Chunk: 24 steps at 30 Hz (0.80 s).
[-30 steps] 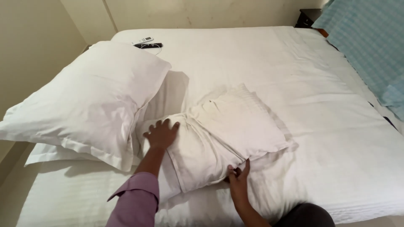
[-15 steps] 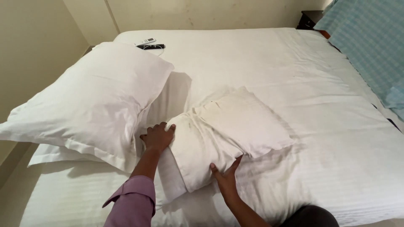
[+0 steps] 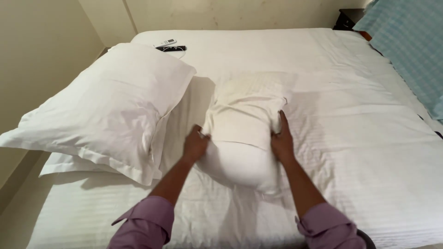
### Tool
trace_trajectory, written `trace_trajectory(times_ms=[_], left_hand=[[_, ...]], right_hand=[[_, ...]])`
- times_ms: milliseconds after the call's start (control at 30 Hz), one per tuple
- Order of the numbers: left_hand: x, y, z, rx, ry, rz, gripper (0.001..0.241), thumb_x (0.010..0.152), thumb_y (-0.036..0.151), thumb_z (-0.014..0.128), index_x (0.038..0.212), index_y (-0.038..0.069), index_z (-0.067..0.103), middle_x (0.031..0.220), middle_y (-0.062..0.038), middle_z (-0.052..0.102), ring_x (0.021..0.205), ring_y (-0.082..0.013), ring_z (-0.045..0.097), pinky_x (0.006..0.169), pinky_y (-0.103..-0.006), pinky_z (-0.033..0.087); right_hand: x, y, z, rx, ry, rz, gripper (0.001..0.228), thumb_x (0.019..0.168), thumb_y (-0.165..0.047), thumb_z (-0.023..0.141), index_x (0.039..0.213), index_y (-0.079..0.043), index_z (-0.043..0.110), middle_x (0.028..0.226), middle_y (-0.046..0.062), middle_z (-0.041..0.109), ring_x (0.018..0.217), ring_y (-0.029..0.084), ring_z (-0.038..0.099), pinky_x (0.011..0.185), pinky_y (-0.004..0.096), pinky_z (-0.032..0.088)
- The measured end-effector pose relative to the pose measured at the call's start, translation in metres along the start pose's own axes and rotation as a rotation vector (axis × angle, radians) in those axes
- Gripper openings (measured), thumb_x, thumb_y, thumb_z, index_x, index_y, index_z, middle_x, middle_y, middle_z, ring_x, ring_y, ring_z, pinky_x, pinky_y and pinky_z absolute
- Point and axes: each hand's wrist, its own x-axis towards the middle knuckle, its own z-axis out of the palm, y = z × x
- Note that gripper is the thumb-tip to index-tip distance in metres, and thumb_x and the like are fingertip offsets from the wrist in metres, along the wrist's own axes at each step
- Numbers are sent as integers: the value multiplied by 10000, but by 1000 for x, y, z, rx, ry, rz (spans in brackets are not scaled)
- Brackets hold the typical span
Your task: The person inserts a pillow into a white pillowcase on a bed. They align the pillow, tuck the corners, smooth the case, and adjust the edges to fit the pillow fully. The person then places the finished pillow next to another pillow on the bed.
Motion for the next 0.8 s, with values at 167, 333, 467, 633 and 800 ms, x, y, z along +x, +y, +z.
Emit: trace_trajectory(times_ms=[167, 333, 467, 633, 800], left_hand=[[-41, 10, 53, 234, -219, -17, 617, 898, 347, 759, 1373, 63, 487, 1356, -243, 592, 1225, -432, 612, 1016, -489, 499], [-63, 26, 98, 849, 300, 674, 844, 817, 215, 762, 1597, 230, 438, 1730, -87, 280, 1619, -295, 168, 1181, -489, 280], [-93, 81, 79, 359, -187, 738, 752, 832, 354, 761, 1501, 187, 460, 1667, -115, 239, 1546, -377, 91, 1139, -653, 189], [-97, 91, 88, 471, -139, 695, 600, 870, 364, 739, 1442, 288, 574, 1648, -45, 313, 1547, -386, 116, 1138, -662, 185], [-84, 77, 92, 414, -96, 723, 556, 866, 347, 760, 1401, 297, 616, 1615, 14, 380, 1523, -347, 230, 1106, -629, 249]], right_hand=[[52, 89, 3, -374, -3, -158, 765, 851, -37, 637, 1565, -129, 377, 1591, 227, 390, 1456, 388, 392, 1191, 455, 370], [-58, 44, 13, -506, 33, -403, 747, 817, -144, 725, 1516, -188, 464, 1607, 155, 379, 1473, 373, 362, 1160, 475, 362], [-100, 26, 21, -583, 140, -605, 752, 776, -201, 792, 1468, -149, 502, 1567, 190, 394, 1417, 404, 367, 1107, 514, 338], [-104, 13, 18, -517, 270, -512, 551, 747, -173, 782, 1275, -117, 636, 1352, 90, 592, 1216, 320, 545, 959, 455, 436], [-92, 11, 9, -569, 291, -535, 270, 808, -107, 736, 1077, -115, 720, 1111, 39, 660, 1047, 283, 595, 854, 422, 458]])
